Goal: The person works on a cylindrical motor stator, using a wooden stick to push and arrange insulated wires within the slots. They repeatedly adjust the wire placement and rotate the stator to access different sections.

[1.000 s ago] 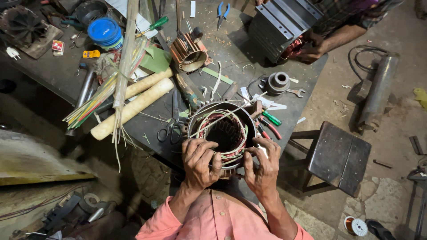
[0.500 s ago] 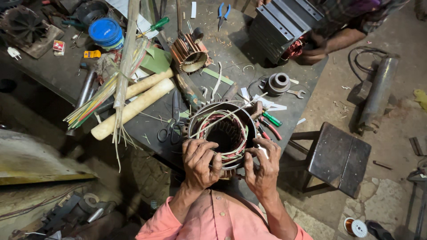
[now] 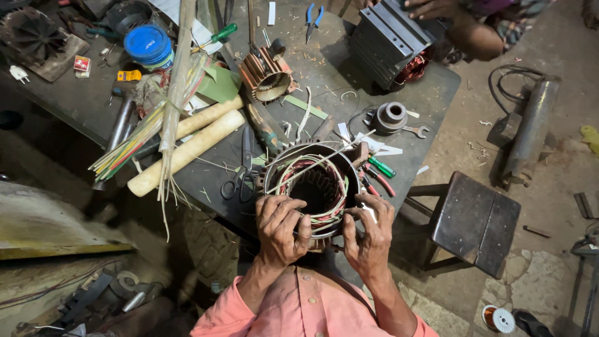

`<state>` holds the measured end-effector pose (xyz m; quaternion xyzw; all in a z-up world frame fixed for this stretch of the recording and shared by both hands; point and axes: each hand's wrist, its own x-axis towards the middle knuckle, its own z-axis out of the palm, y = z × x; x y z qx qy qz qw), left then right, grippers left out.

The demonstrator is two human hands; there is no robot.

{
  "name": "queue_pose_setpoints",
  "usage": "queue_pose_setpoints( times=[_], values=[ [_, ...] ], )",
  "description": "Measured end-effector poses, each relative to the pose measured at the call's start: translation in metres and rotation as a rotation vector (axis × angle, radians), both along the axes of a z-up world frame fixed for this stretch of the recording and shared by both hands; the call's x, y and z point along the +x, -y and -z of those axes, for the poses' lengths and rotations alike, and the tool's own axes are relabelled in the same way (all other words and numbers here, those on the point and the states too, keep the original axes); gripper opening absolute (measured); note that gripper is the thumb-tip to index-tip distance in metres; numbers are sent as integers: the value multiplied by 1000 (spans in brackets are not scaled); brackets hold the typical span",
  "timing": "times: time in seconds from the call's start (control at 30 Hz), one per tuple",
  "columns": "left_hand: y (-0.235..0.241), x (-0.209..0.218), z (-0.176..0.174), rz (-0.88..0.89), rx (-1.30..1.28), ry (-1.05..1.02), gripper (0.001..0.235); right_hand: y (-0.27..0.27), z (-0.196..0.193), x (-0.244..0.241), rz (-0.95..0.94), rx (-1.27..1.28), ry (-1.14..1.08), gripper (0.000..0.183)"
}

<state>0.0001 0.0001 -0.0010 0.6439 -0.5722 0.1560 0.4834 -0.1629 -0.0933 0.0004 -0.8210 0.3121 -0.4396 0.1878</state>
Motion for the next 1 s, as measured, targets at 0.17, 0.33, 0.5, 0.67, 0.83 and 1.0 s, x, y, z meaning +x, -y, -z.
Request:
queue_pose_setpoints(
  times=[0.17, 0.33, 0.5, 0.67, 0.83, 1.0],
  values=[
    [0, 0, 0, -4, -2, 5, 28, 0, 0, 0, -2, -7, -5, 9],
    [-1, 0, -1, -1, 3, 0, 28, 0, -1, 0, -4, -3, 4, 9],
    [0, 0, -2, -3, 0, 5, 28, 0, -2, 0, -5, -14, 5, 9],
    [0, 0, -1, -9, -6, 14, 28, 0, 0, 0, 0, -13, 3, 9],
    [0, 0, 1, -6, -9, 11, 28, 0, -3, 0, -5, -43, -6, 11],
    [0, 1, 2, 16, -44, -28, 30, -5, -8, 2, -33, -184, -73, 24]
  ],
)
